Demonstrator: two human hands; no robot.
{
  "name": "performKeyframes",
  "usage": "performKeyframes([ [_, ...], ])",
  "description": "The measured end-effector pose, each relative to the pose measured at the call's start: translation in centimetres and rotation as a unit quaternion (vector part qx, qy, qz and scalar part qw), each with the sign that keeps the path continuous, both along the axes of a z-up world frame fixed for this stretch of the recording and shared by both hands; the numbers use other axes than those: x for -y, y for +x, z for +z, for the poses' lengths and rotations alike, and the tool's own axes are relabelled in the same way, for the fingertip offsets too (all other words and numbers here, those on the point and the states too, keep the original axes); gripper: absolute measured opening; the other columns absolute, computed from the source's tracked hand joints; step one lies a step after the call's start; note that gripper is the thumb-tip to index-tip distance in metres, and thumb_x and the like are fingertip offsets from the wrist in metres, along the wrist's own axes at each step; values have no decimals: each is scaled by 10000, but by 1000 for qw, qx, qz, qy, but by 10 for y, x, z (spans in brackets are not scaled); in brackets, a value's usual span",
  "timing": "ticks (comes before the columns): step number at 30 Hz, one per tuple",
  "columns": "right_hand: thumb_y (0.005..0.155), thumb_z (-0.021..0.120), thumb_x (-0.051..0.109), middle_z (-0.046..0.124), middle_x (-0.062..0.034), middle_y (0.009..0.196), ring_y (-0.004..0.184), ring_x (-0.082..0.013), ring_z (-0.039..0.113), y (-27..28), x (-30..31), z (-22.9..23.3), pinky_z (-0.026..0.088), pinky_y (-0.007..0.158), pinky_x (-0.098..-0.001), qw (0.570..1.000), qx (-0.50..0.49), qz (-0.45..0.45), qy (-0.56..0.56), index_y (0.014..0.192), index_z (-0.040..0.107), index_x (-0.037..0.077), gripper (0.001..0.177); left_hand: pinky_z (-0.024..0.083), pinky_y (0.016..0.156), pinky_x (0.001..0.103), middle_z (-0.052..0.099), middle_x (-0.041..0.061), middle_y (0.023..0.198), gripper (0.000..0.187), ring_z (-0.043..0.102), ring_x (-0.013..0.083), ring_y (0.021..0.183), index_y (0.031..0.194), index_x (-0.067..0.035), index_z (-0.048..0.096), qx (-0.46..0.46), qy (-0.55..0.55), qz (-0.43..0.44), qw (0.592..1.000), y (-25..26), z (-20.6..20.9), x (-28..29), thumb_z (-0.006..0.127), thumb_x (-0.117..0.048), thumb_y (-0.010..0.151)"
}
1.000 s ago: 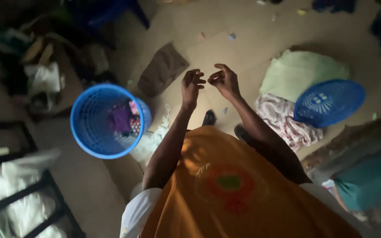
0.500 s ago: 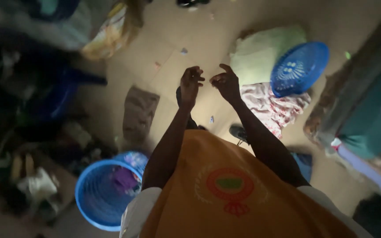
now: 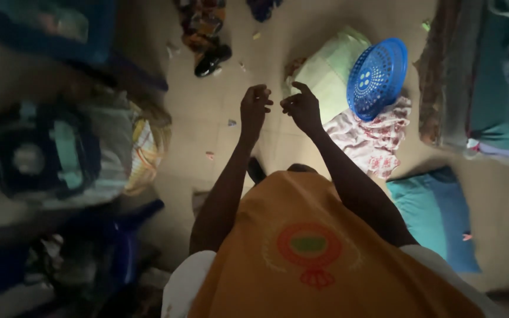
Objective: The person is picking up clothespins from the floor and folding clothes.
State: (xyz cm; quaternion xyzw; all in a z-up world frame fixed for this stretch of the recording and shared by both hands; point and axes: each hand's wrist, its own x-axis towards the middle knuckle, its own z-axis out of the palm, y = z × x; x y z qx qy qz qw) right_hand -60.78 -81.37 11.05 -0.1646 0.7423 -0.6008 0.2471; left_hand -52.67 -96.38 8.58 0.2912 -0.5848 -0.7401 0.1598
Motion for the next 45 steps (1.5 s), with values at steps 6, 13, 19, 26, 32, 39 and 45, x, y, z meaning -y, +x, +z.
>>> performKeyframes([
  [6, 918, 724, 48, 761, -113, 894, 714, -153, 731, -39, 15, -29, 582, 625, -272, 999, -13, -52, -9, 1448, 474, 1, 588, 578, 696, 286, 703, 53, 1079, 295, 706, 143, 853, 1240, -51, 636, 16, 16, -64, 998, -47, 3, 28, 646, -189, 980],
  [13, 917, 739, 20, 750, -124, 869, 708, -164, 719, -125, 47, -51, 585, 632, -287, 994, 5, -108, -27, 1445, 478, 4, 589, 555, 685, 291, 697, 71, 1084, 312, 692, 156, 831, 1229, -33, 637, 21, 18, -108, 994, -137, -22, 59, 671, -206, 971],
  [19, 893, 704, -39, 747, -140, 882, 732, -180, 727, -206, 68, -59, 595, 648, -299, 990, -12, -135, -41, 1440, 483, 6, 592, 569, 696, 286, 710, 74, 1083, 306, 700, 142, 844, 1236, -38, 637, 44, -27, -157, 986, -232, -8, 83, 646, -185, 968],
  [26, 920, 717, 14, 745, -133, 917, 753, -164, 728, -281, 53, -41, 597, 646, -292, 984, -48, -166, -48, 1423, 501, -1, 547, 514, 588, 274, 664, 56, 970, 258, 625, 123, 709, 1224, -33, 625, 5, 20, -209, 978, -331, 3, 64, 601, -148, 994],
  [32, 902, 726, 48, 767, -109, 859, 694, -146, 728, -326, 34, -42, 582, 610, -275, 974, 4, -227, -14, 1415, 509, -5, 560, 478, 569, 243, 637, 29, 859, 193, 591, 98, 685, 1190, -35, 633, 24, 54, -265, 963, -402, -59, 48, 597, -135, 1029],
  [39, 892, 732, 64, 769, -103, 859, 690, -144, 734, -397, 41, -38, 588, 616, -276, 958, 12, -284, 30, 1400, 514, -14, 558, 483, 599, 261, 634, 33, 882, 202, 598, 108, 734, 1140, -22, 641, -18, 99, -301, 948, -490, -88, 52, 689, -91, 957],
  [45, 878, 725, 40, 760, -123, 846, 697, -163, 728, -490, 65, -66, 591, 619, -297, 944, -37, -327, 28, 1361, 571, -19, 511, 551, 676, 255, 690, 18, 976, 221, 661, 99, 798, 1170, -71, 661, 17, 18, -358, 934, -598, -68, 88, 664, -167, 972],
])
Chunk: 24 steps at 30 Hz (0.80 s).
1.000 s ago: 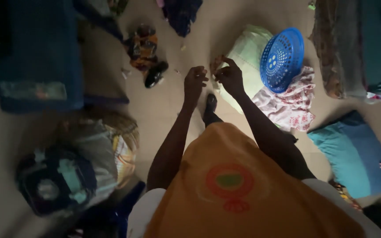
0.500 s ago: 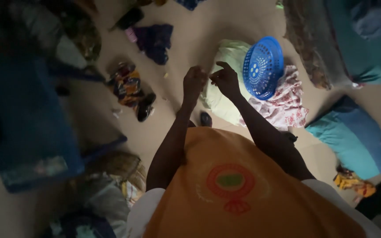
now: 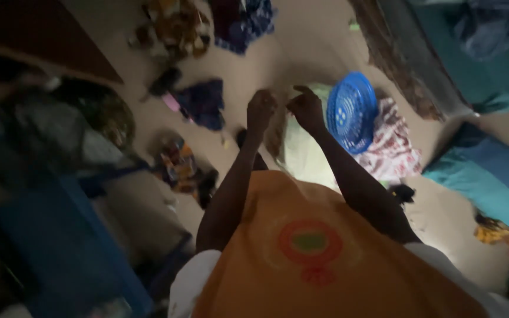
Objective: The person is picking up clothespins from the floor and folding clothes.
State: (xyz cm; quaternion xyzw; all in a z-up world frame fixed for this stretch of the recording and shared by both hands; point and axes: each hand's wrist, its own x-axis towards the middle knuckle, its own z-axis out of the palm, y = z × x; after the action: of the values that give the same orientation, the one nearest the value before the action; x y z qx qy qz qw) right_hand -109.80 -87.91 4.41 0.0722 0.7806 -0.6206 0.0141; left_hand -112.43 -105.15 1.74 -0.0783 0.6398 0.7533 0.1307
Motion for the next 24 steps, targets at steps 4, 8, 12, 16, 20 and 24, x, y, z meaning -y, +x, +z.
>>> performKeyframes([
  [4, 883, 734, 46, 754, -131, 848, 713, -164, 729, -64, 36, 11, 596, 626, -301, 1000, -2, -9, -3, 1358, 569, -23, 508, 555, 669, 261, 719, 21, 1017, 248, 678, 106, 802, 1191, -84, 671, -21, -33, -20, 999, -64, 28, 37, 655, -201, 973],
  [8, 915, 745, 77, 751, -138, 861, 722, -173, 732, -113, 62, 23, 595, 628, -310, 1000, -13, -3, 17, 1364, 571, -35, 495, 556, 682, 273, 740, 41, 1040, 261, 697, 122, 826, 1195, -76, 684, -41, -35, -28, 998, -116, 44, 65, 665, -246, 997],
  [12, 935, 734, 103, 755, -138, 876, 741, -175, 743, -147, 69, 32, 603, 644, -313, 1000, -12, -7, 10, 1361, 570, -50, 481, 563, 710, 292, 721, 44, 1044, 283, 703, 131, 849, 1190, -70, 681, -10, -43, -38, 998, -158, 70, 73, 679, -268, 989],
  [16, 923, 731, 98, 757, -144, 872, 738, -183, 743, -175, 50, 27, 598, 644, -316, 999, 27, -39, 9, 1351, 567, -52, 482, 553, 707, 304, 709, 47, 1046, 279, 696, 144, 848, 1177, -68, 684, 15, -21, -59, 998, -195, 41, 59, 681, -260, 975],
  [20, 917, 739, 97, 743, -154, 869, 725, -193, 735, -214, 16, -6, 595, 641, -316, 997, 3, -66, -34, 1348, 547, -55, 496, 558, 726, 297, 696, 29, 1059, 245, 696, 139, 869, 1166, -99, 675, -7, -22, -93, 995, -242, 27, 31, 667, -266, 987],
  [24, 913, 751, 104, 752, -148, 863, 717, -179, 738, -271, -20, -20, 602, 636, -308, 994, -26, -100, -26, 1323, 574, -56, 474, 558, 729, 295, 685, 31, 1064, 234, 682, 141, 872, 1154, -101, 674, -21, -18, -119, 992, -307, 21, -6, 656, -277, 1001],
])
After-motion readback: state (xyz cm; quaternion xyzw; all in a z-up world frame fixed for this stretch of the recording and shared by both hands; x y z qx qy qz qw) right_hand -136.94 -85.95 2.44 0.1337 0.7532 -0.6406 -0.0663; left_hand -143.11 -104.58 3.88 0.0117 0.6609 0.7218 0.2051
